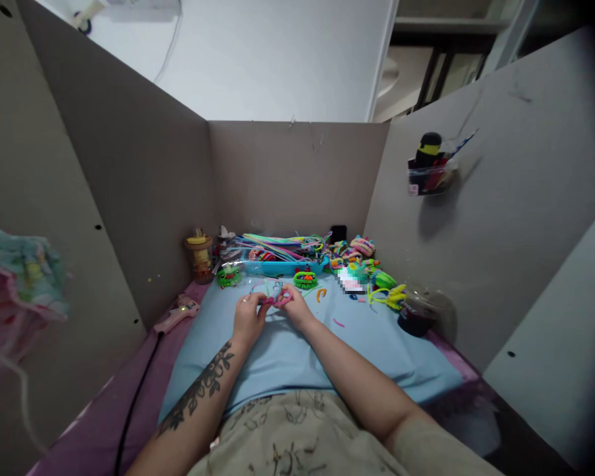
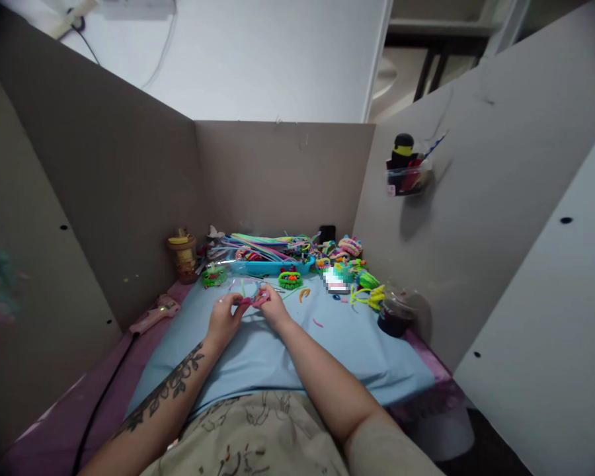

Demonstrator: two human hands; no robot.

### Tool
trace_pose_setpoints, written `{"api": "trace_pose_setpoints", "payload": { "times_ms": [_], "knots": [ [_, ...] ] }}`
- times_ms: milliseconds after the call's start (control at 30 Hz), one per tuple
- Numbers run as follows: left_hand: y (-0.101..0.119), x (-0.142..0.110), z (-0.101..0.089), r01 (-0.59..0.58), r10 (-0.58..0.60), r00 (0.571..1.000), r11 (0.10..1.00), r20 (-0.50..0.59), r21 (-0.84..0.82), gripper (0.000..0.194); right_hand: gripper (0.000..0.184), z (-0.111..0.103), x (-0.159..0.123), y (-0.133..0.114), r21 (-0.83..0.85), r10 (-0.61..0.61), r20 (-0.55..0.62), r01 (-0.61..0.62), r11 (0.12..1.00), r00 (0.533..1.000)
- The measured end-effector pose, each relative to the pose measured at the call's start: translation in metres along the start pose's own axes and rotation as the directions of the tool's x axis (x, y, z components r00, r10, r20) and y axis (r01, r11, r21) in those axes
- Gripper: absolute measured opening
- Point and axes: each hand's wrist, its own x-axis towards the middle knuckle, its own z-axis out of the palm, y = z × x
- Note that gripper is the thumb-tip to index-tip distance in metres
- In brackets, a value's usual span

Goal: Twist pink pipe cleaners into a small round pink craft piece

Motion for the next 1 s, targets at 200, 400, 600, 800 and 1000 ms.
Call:
{"api": "trace_pose_setpoints", "payload": {
  "times_ms": [200,400,600,800,1000],
  "knots": [
    [-0.002,0.001,0.001,0.006,-0.006,0.999,1.000,0.037,0.005,0.008,0.029,0.007,-0.003,-0.002,0.368,0.217,0.131,-0.251,0.895,0.967],
    [-0.002,0.003,0.001,0.042,-0.040,0.998,0.999,0.052,-0.028,0.009,0.042,0.004,-0.002,0.001,0.417,0.238,0.195,-0.300,0.858,0.951],
    [-0.004,0.003,0.002,0.101,-0.097,0.995,0.988,0.037,-0.116,0.010,0.039,0.004,-0.002,0.005,0.372,0.195,0.199,-0.258,0.892,0.960],
    [-0.003,0.008,0.000,0.282,-0.316,0.945,0.918,-0.082,-0.280,0.020,0.037,0.003,-0.004,0.003,0.238,0.200,0.292,-0.274,0.932,0.935],
    [-0.017,0.015,-0.004,0.420,-0.578,0.777,0.770,-0.249,-0.480,0.034,0.035,0.003,-0.008,0.006,0.150,0.205,0.537,-0.332,0.931,0.819]
  ]
}}
